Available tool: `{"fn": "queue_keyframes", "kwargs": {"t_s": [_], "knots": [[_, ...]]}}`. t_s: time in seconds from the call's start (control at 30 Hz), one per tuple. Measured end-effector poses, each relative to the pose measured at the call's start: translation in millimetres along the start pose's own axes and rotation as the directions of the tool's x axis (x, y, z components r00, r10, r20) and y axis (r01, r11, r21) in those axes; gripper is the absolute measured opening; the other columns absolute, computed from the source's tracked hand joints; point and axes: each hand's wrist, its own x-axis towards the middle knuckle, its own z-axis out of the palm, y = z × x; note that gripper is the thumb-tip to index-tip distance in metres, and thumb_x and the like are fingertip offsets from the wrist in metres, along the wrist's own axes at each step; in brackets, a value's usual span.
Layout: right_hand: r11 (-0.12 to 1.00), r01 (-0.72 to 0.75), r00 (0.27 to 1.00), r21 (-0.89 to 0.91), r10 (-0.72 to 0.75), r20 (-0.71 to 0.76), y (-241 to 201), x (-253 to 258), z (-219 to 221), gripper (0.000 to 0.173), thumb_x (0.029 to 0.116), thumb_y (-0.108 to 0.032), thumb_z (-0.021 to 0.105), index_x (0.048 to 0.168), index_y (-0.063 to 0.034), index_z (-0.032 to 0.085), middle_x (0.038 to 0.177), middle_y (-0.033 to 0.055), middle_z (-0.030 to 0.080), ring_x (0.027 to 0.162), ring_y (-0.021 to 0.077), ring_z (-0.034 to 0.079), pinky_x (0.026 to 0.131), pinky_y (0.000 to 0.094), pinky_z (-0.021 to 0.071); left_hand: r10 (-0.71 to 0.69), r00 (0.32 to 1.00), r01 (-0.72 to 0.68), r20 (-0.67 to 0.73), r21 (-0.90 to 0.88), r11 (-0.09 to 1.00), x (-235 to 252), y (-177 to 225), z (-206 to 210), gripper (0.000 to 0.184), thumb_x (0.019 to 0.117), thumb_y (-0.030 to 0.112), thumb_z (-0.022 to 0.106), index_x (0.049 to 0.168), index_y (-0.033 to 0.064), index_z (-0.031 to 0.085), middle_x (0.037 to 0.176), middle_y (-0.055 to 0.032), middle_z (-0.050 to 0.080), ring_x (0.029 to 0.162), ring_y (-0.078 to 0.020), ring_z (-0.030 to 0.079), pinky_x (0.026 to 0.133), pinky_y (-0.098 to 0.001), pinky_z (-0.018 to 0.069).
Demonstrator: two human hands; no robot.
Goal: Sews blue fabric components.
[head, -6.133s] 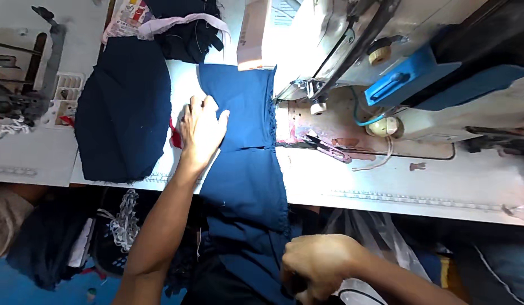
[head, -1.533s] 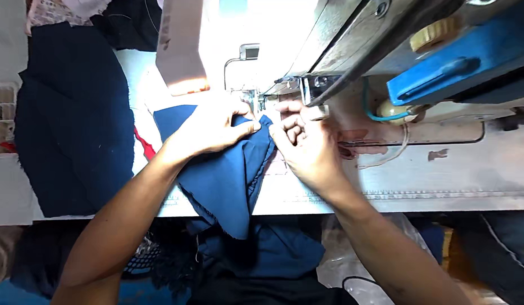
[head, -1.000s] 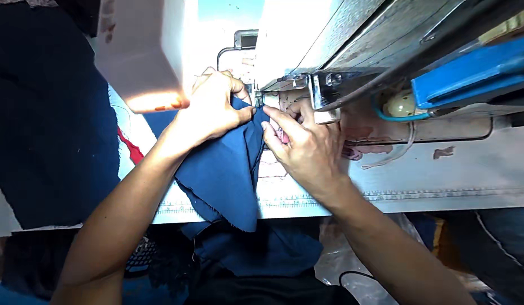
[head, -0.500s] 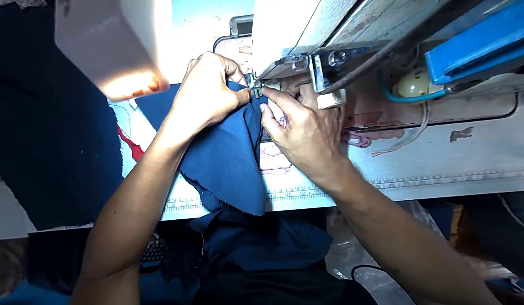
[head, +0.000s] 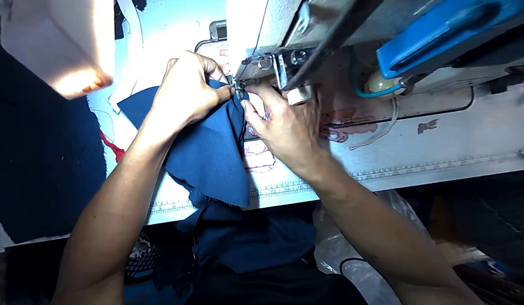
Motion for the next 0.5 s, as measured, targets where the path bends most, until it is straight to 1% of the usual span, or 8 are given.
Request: {"fn": "queue_keyframes", "kwargs": {"t_s": [0.13,0.2,0.23,0.3,0.37,0.43,0.47,0.5], "knots": [[0.991,0.007,0.998,0.136,-0.015,0.057,-9.6,-20.1,-30.6,0.038,0.1028,-0.04,0.058,0.125,-0.0107,0.068,0.119,0.0141,0.066,0.109,0.034,0.062,0.088,0.0536,0.0481,0.053,0.992,-0.06,0.113,0.062,0.996,-0.7,3.7,-13.2,0.026,0.0878,0.044,0.072,0.082,0.0187,0.072,0.077,0.0021,0.065,0.074,-0.0134,0.061,0.067,-0.0426,0.0456],[0.966,0.001,0.999,0.26,-0.011,0.04,-18.3,-37.3,-42.7,0.03,0.1002,-0.036,0.063,0.107,-0.0067,0.067,0.087,0.0088,0.064,0.078,0.0248,0.063,0.067,0.0436,0.0503,0.034,0.962,-0.096,0.271,0.218,0.971,0.4,4.9,-31.6,0.034,0.0893,0.048,0.071,0.083,0.0148,0.066,0.075,-0.0056,0.06,0.075,-0.0257,0.06,0.064,-0.0513,0.042],[0.957,-0.022,0.999,0.288,0.006,0.054,-23.0,-44.6,-44.7,0.031,0.099,-0.039,0.064,0.095,-0.0089,0.067,0.074,0.0037,0.06,0.065,0.0187,0.06,0.056,0.0377,0.0483,-0.029,0.954,-0.065,0.3,0.299,0.952,1.9,6.8,-42.4,0.037,0.0893,0.047,0.074,0.092,0.0098,0.07,0.084,-0.0154,0.066,0.084,-0.0373,0.064,0.068,-0.0614,0.0446],[0.957,-0.089,0.986,0.278,0.045,0.159,-31.8,-56.2,-45.1,0.04,0.0959,-0.051,0.064,0.082,-0.0137,0.065,0.064,-0.0009,0.056,0.055,0.015,0.056,0.048,0.0357,0.0406,-0.071,0.991,0.018,0.113,0.412,0.911,-2.6,2.0,-51.9,0.04,0.0917,0.034,0.075,0.112,0.0008,0.068,0.102,-0.0317,0.066,0.101,-0.0546,0.062,0.08,-0.0745,0.0426],[0.965,-0.117,0.969,0.237,0.059,0.24,-37.1,-59.7,-43.7,0.04,0.0936,-0.055,0.065,0.083,-0.0159,0.066,0.066,-0.0012,0.058,0.057,0.0165,0.057,0.048,0.0391,0.0402,0.019,0.968,0.112,-0.25,0.5,0.859,-16.3,-7.7,-49.9,0.04,0.0952,0.032,0.064,0.124,0.0037,0.065,0.115,-0.0324,0.065,0.112,-0.0553,0.06,0.089,-0.075,0.0405],[0.96,-0.126,0.965,0.25,0.06,0.254,-39.6,-59.7,-44.2,0.03,0.093,-0.048,0.067,0.087,-0.018,0.067,0.067,-0.003,0.059,0.057,0.0153,0.057,0.048,0.0393,0.0411,-0.048,0.886,0.266,-0.462,0.421,0.867,-49.0,5.7,-47.0,0.05,0.0972,0.041,0.056,0.13,0.004,0.063,0.133,-0.0316,0.058,0.127,-0.0515,0.052,0.102,-0.0697,0.0382],[0.953,-0.135,0.965,0.27,0.066,0.252,-40.9,-59.5,-45.1,0.027,0.0936,-0.045,0.066,0.088,-0.0187,0.068,0.066,-0.004,0.058,0.056,0.0141,0.056,0.048,0.0386,0.0411,-0.147,0.868,0.343,-0.475,0.359,0.868,-73.4,16.1,-43.8,0.058,0.0984,0.051,0.053,0.134,0.0054,0.059,0.136,-0.0289,0.056,0.126,-0.0477,0.054,0.1,-0.0657,0.0438],[0.945,-0.152,0.965,0.291,0.078,0.251,-42.2,-59.2,-45.8,0.026,0.0947,-0.044,0.065,0.087,-0.0191,0.068,0.065,-0.0049,0.058,0.055,0.0132,0.056,0.048,0.0381,0.041,-0.242,0.853,0.403,-0.462,0.288,0.869,-98.4,24.0,-35.4,0.063,0.0996,0.059,0.051,0.13,0.0048,0.06,0.128,-0.0269,0.06,0.115,-0.0459,0.06,0.088,-0.0644,0.0492]]}}
